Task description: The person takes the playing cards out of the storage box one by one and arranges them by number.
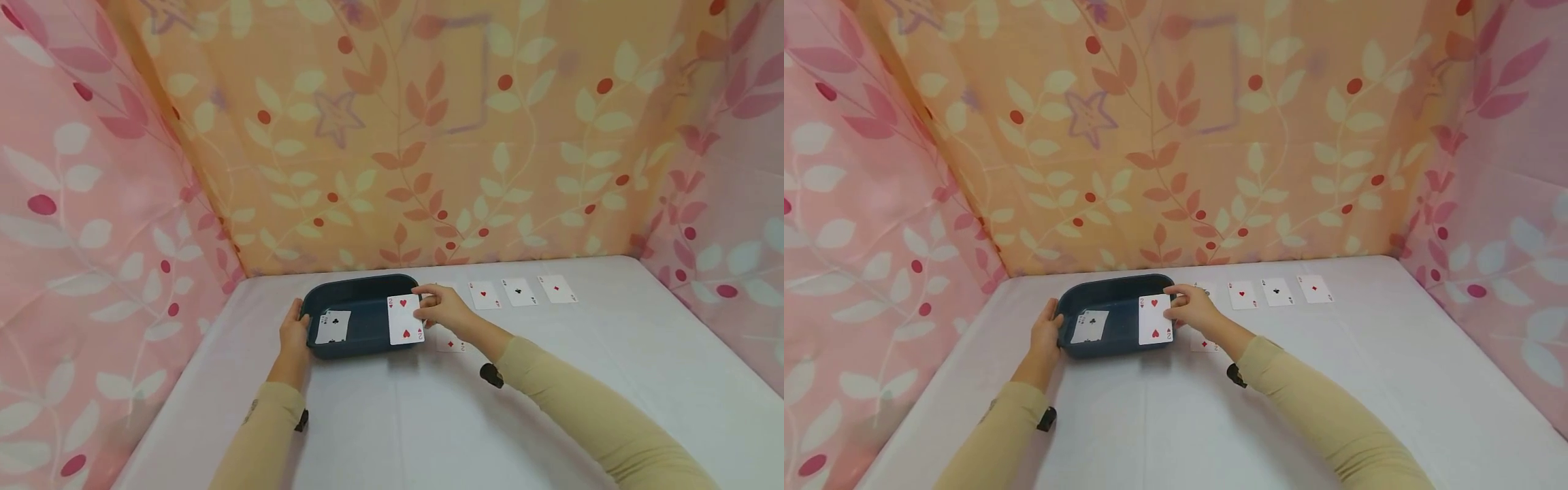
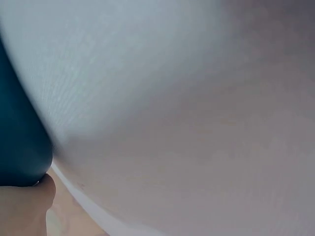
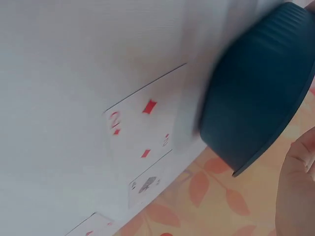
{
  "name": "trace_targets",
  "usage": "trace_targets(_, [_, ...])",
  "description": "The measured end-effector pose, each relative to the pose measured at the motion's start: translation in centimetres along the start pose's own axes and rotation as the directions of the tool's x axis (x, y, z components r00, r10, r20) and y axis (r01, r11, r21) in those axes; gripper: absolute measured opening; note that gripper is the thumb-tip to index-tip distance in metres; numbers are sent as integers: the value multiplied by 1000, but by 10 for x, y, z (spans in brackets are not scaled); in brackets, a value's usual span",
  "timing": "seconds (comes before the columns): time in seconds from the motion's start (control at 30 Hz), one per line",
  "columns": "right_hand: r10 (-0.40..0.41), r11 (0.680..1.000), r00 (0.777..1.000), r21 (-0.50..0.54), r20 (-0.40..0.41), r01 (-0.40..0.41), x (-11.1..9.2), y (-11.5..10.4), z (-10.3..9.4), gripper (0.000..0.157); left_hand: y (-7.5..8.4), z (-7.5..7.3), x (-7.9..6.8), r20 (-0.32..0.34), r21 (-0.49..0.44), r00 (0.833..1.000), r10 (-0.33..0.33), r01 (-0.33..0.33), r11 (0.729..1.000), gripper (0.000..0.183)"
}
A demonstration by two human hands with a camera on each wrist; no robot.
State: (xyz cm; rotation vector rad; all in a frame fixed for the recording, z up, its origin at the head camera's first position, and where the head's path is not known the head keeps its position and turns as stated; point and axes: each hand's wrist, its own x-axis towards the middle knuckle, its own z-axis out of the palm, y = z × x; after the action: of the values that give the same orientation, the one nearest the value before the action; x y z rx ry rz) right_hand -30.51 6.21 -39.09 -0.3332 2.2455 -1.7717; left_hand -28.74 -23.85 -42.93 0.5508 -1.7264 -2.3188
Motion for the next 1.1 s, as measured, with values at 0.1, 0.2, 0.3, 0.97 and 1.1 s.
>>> trace_targets(0.1, [-2, 1000, 1000, -5, -7, 2, -6, 3, -7, 52, 1, 0, 0, -1, -11, 1000, -3, 2, 1000, 56])
trace_targets(0.2, [-12, 1000, 1000, 1, -8, 12, -11, 6, -13, 53, 1, -1, -1, 1, -8, 1000, -8, 8, 1000, 56])
trace_targets(0.3, [-21, 1000, 1000, 1, -11, 21, -15, 9, -19, 53, 2, -1, -1, 7, 11, 1000, -7, 7, 1000, 55])
trace_targets(0.97, [48, 998, 996, -31, -79, -50, -26, 20, -46, 55, -1, 3, 3, -43, 37, 999, -2, 3, 999, 55])
trace_targets(1.1, [50, 998, 996, -29, -79, -53, -29, 22, -52, 56, -1, 3, 2, -51, 42, 999, 4, -2, 999, 55])
